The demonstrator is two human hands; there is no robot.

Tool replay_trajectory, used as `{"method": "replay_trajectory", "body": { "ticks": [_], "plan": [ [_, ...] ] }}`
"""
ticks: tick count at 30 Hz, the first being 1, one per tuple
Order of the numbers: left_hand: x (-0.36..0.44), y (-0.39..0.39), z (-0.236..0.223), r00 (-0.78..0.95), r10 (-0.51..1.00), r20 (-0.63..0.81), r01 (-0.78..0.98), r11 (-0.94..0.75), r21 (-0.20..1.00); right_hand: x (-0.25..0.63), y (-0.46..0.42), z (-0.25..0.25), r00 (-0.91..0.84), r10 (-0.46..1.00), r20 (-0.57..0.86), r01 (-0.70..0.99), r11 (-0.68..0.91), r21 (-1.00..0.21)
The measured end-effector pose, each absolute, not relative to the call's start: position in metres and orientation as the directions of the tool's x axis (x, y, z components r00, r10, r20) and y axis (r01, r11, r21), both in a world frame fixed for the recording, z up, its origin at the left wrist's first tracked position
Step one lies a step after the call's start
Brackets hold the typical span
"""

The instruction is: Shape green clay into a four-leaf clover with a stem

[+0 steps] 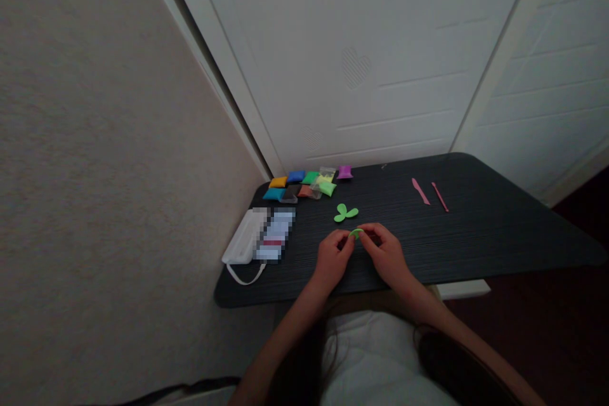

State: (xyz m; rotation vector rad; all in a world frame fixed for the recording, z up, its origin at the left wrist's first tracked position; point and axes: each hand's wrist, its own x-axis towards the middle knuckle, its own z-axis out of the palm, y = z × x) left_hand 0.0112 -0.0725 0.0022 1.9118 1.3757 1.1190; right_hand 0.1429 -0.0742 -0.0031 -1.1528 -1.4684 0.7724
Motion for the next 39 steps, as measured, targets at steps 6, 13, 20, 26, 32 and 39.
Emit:
{"method": "replay_trajectory", "body": {
  "ticks": [6, 13, 20, 26, 32, 39],
  "plan": [
    [0.0108, -0.0716, 0.0004, 0.142, 0.944, 0.299, 0.496, -0.329, 0.804, 0.1427, -0.0737, -0.005, 0.029, 0.938, 0.344, 0.254, 0.326, -0.911],
    [0.0103, -0.0715, -0.0003, 0.154, 0.943, 0.296, 0.51, -0.332, 0.794, 0.1434, -0.0731, -0.0072, 0.044, 0.942, 0.331, 0.254, 0.31, -0.916],
    [0.0101, -0.0707, -0.0002, 0.149, 0.946, 0.288, 0.507, -0.323, 0.799, 0.1431, -0.0742, -0.0054, 0.047, 0.944, 0.326, 0.245, 0.305, -0.92],
    [0.0104, -0.0706, -0.0004, 0.14, 0.947, 0.288, 0.494, -0.319, 0.809, 0.1433, -0.0734, -0.0052, 0.06, 0.944, 0.325, 0.243, 0.302, -0.922],
    [0.0108, -0.0717, 0.0, 0.134, 0.945, 0.298, 0.475, -0.325, 0.818, 0.1438, -0.0732, -0.0064, 0.076, 0.944, 0.321, 0.235, 0.296, -0.926],
    [0.0108, -0.0716, 0.0004, 0.091, 0.947, 0.308, 0.488, -0.312, 0.815, 0.1434, -0.0733, -0.0067, 0.086, 0.951, 0.298, 0.228, 0.272, -0.935]
  ]
}}
